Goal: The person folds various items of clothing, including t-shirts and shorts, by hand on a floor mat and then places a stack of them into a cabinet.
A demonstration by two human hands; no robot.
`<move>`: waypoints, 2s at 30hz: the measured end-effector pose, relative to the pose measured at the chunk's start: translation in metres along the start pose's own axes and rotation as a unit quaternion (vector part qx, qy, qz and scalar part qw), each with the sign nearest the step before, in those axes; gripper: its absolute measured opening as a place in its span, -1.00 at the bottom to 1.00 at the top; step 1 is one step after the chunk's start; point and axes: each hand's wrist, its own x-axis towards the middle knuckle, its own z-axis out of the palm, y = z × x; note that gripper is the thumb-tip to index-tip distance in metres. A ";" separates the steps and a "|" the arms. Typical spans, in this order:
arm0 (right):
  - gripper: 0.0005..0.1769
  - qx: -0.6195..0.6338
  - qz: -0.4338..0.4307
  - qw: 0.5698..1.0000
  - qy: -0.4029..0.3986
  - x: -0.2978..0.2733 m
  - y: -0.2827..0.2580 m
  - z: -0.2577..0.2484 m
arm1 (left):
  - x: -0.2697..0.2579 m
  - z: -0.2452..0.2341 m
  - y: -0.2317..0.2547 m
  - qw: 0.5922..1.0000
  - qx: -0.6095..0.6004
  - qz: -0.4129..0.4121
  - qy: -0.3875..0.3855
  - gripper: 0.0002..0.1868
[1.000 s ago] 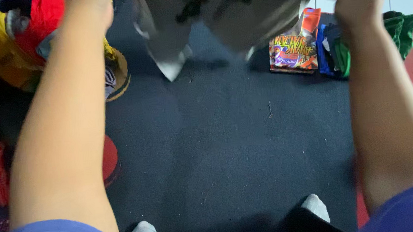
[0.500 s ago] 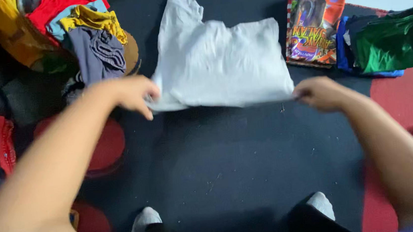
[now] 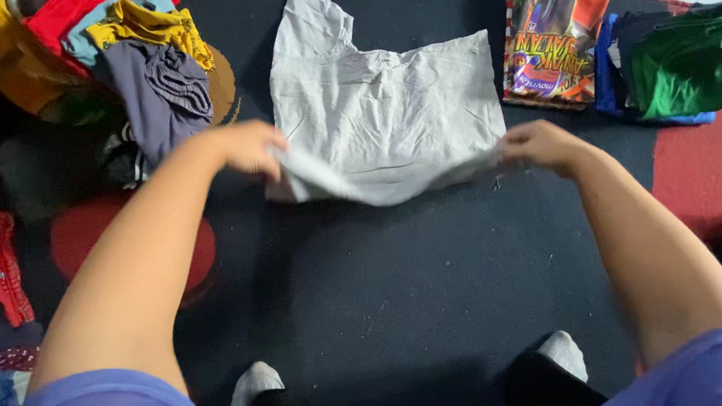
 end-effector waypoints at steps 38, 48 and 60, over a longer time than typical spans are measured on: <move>-0.29 -0.377 0.120 0.918 -0.040 0.028 0.042 0.023 | -0.012 0.028 -0.054 0.966 0.063 -0.251 -0.017 -0.50; -0.32 -0.169 -0.195 0.926 0.277 0.095 -0.014 0.026 | 0.088 -0.016 -0.014 0.861 -0.044 0.002 0.506 -0.19; -0.50 0.085 -0.021 0.969 0.231 0.125 -0.043 0.035 | 0.094 -0.050 0.007 0.760 -0.555 -0.061 0.334 -0.65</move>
